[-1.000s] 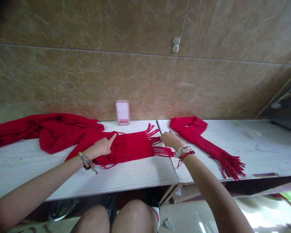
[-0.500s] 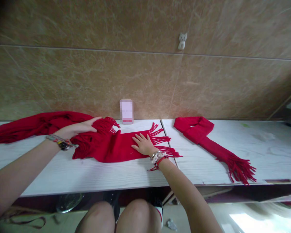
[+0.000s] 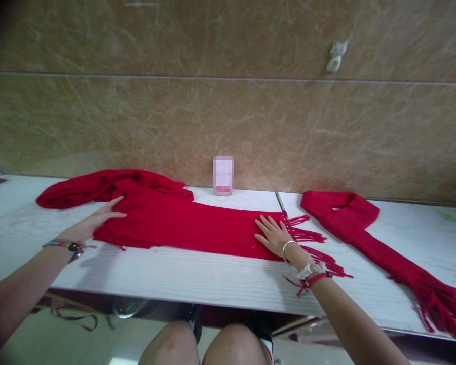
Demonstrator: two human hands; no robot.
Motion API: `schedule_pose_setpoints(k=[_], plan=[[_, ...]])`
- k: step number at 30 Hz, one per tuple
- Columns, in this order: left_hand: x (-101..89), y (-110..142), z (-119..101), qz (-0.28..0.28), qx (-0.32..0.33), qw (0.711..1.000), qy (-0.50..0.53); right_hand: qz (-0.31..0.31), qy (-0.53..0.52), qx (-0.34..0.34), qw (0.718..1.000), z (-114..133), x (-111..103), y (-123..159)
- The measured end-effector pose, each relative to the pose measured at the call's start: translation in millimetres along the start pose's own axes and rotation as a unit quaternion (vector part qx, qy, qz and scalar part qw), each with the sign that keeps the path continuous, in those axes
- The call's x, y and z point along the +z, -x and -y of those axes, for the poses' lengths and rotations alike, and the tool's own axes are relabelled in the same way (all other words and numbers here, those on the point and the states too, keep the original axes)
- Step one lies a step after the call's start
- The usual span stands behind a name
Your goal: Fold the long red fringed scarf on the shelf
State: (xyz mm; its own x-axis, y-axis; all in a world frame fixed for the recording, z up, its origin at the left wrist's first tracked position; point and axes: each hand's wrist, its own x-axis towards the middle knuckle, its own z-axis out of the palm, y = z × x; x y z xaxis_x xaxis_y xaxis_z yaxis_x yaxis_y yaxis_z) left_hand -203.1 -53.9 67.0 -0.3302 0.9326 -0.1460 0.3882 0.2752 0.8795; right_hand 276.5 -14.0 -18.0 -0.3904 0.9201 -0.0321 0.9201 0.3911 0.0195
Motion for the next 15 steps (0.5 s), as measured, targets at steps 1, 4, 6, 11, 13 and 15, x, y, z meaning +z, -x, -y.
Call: schedule_pose_setpoints(k=[1, 4, 6, 11, 13, 15], plan=[[-1.0, 0, 0, 0.010, -0.012, 1.000, 0.025, 0.001, -0.001, -0.001, 1.000, 1, -1, -1], [-2.9, -4, -3, 0.021, -0.042, 0.997, 0.068, -0.013, -0.003, -0.005, 1.000, 10, -8, -8], [-1.9, -8, -5, 0.016, -0.048, 0.996, 0.073, -0.033, -0.010, -0.014, 0.999, 23, -13, -16], [-3.1, -24, -2, -0.025, -0.031, 0.999, -0.015, -0.011, -0.015, -0.070, 0.997, 54, -12, -30], [-12.4, -30, 3, -0.054, -0.018, 0.996, -0.064, -0.008, -0.008, -0.078, 0.997, 56, -7, -30], [-27.0, -34, 10, -0.082, 0.003, 0.989, -0.123, -0.014, -0.002, -0.080, 0.997, 52, -3, -27]])
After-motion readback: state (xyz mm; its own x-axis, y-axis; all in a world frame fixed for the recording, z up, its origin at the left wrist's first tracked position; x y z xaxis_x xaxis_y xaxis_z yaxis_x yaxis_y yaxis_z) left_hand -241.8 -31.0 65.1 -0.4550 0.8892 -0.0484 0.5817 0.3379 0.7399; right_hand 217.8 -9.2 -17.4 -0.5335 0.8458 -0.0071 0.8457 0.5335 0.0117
